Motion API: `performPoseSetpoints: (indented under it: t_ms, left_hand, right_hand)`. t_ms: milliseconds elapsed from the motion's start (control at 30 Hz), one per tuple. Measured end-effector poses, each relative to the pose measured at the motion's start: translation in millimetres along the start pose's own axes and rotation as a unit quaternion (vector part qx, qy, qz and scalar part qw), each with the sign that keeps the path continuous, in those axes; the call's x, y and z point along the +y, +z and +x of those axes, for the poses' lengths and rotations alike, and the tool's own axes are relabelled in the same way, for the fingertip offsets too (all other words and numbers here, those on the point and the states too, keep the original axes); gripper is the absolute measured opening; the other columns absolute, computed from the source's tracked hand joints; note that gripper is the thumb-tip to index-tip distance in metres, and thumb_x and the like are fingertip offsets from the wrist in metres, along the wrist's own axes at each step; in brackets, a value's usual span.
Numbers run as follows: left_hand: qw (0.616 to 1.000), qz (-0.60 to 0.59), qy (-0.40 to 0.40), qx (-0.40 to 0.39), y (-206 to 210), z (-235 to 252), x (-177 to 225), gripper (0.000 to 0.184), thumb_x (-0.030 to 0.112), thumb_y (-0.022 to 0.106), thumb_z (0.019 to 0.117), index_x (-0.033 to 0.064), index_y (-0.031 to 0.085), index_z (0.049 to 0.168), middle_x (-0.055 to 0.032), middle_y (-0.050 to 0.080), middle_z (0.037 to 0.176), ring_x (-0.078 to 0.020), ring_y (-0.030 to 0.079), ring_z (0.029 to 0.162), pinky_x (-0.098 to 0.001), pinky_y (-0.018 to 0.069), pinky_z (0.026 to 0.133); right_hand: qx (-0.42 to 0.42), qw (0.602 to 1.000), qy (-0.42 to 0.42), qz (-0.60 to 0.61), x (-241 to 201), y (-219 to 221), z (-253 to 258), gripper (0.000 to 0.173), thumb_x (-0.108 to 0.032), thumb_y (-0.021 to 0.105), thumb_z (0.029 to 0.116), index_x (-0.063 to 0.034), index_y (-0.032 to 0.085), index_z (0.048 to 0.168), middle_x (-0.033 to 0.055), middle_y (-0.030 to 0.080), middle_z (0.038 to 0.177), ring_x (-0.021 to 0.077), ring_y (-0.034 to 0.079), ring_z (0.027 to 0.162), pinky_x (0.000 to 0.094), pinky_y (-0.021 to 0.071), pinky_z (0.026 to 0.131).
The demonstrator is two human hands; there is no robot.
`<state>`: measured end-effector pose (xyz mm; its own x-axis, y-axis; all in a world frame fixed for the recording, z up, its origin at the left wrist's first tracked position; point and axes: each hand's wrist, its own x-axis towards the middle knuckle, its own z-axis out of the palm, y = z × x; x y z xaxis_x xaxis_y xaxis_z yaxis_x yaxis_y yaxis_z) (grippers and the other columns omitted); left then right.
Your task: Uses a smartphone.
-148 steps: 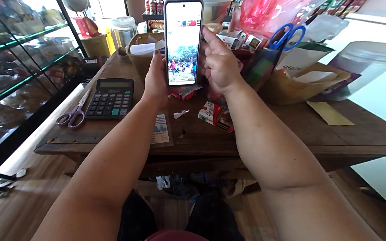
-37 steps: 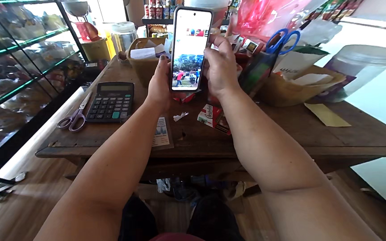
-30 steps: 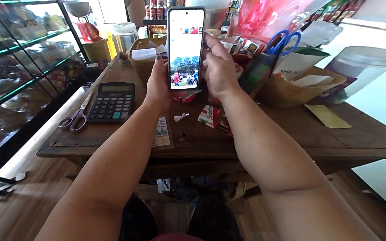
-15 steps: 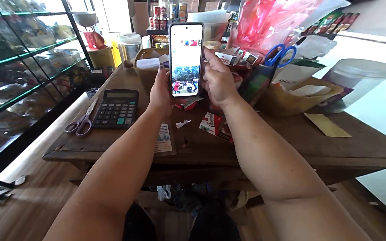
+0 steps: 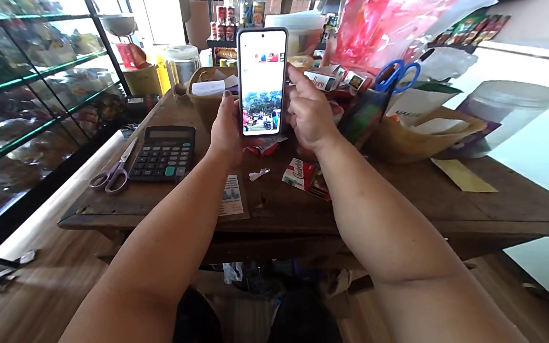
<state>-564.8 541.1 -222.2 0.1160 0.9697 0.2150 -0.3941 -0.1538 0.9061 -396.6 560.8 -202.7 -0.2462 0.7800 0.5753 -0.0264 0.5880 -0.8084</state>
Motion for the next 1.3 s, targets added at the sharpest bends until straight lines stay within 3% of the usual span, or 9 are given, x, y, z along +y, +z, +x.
performPoseSetpoints:
  t_ms: [433,1300]
  left_hand:
    - [1.0,0.005,0.0,-0.001,0.0,-0.6,0.3,0.072,0.058,0.003,0.1066,0.0166,0.053,0.138,-0.0079,0.066,0.122,-0.0235,0.069,0.101,-0.041,0.059,0.067]
    - [1.0,-0.003,0.003,-0.002,-0.8,1.4,-0.2,0.071,0.057,0.003,0.107,0.0162,0.057,0.13,-0.0069,0.07,0.113,-0.0219,0.071,0.094,-0.0382,0.059,0.061]
  right_hand:
    - [-0.008,1.0,-0.004,0.0,1.5,-1.0,0.8,0.071,0.003,0.033,0.0918,-0.0047,0.023,0.162,0.0132,0.062,0.14,0.0177,0.064,0.123,0.0376,0.0557,0.1]
    - [-0.015,1.0,-0.001,0.007,0.3,-1.2,0.6,0.072,0.004,0.033,0.0916,-0.0049,0.022,0.162,0.0126,0.06,0.142,0.0181,0.063,0.124,0.0381,0.0555,0.1]
